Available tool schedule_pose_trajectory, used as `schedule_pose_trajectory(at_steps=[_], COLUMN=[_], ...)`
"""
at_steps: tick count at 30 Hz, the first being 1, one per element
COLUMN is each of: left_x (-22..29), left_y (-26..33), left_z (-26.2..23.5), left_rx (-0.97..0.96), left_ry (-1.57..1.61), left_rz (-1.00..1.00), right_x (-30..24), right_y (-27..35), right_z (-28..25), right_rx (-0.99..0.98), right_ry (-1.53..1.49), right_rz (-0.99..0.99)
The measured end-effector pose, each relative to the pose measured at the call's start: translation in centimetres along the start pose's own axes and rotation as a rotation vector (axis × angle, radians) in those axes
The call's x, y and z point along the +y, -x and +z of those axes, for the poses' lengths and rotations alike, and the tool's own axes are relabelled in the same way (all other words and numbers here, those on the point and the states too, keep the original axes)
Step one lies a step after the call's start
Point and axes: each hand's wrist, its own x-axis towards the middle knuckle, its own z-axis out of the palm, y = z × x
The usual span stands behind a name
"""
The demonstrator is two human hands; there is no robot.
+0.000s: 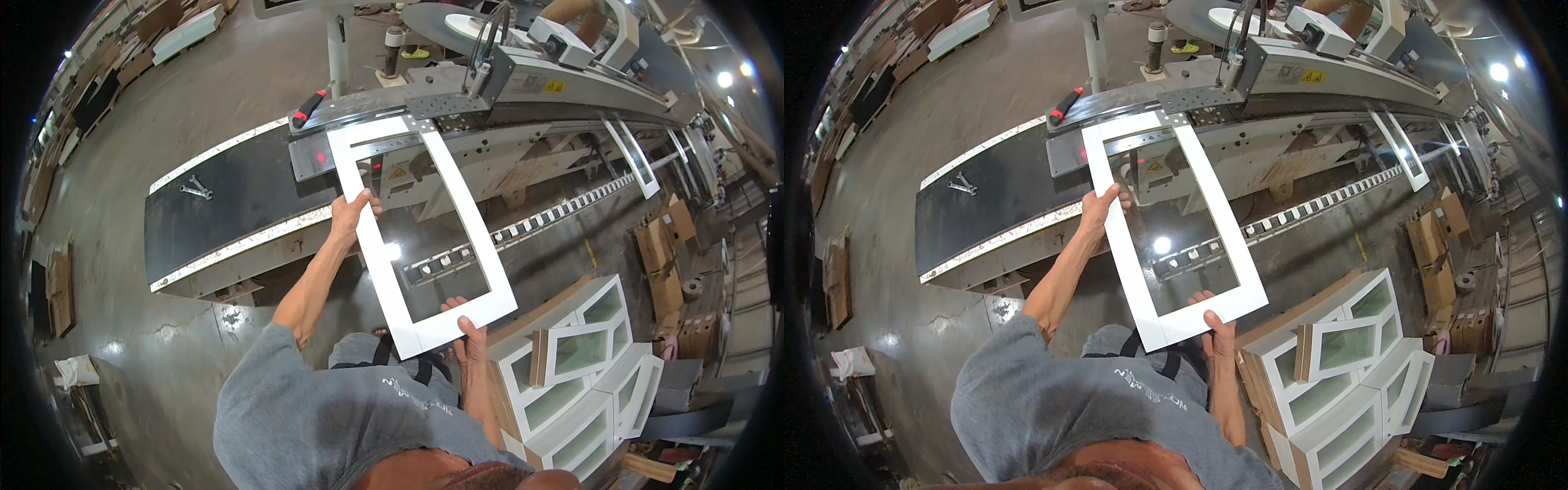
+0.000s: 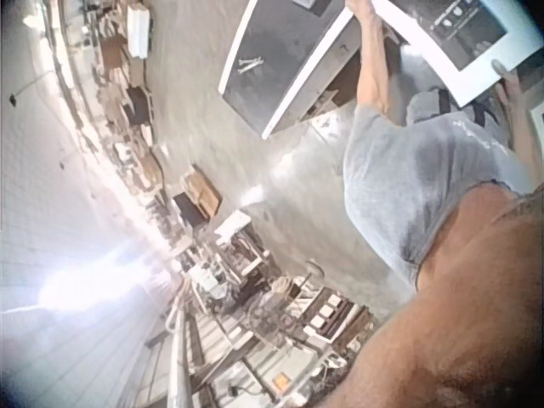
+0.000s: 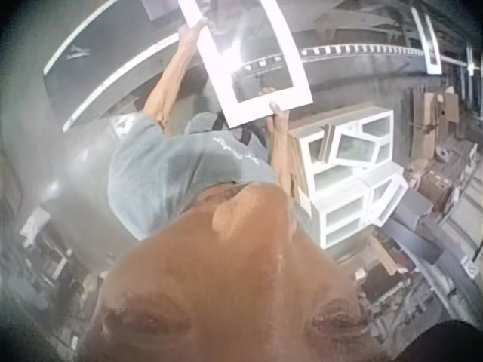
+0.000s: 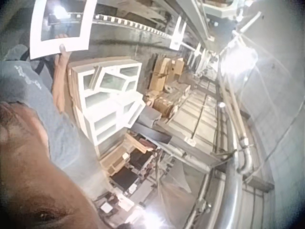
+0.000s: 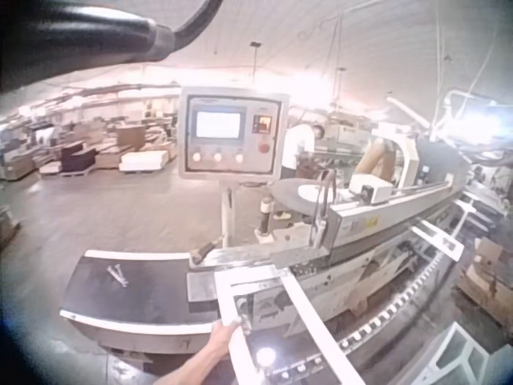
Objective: The person repeatedly picks up white window frames from a stack, places them on a machine table, and returns them to the stack. The person handles the frames by hand without using tools.
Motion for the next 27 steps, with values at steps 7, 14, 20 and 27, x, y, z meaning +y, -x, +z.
schedule_pose_trajectory(at_steps=[7,14,20,27], left_x=[0.8,-1.0,0.1,0.0], left_y=[-3.3,-4.1,-3.8,-4.0], left_z=[-0.5,-0.2,0.4,0.4], left_rx=[0.028,-0.005,0.057,0.063], left_ry=[0.006,0.085,-0.01,-0.008], left_rz=[-0.029,0.02,0.001,-0.007], right_x=[1.6,1.2,0.7,0.8], right_y=[-2.9,-4.5,-4.2,-4.2], right_z=[1.5,0.5,1.5,1.3], right_rx=[0.067,0.159,0.203,0.214], right_ry=[-0.047,-0.101,-0.046,-0.062], right_rz=[-0.054,-0.027,-0.031,-0.027])
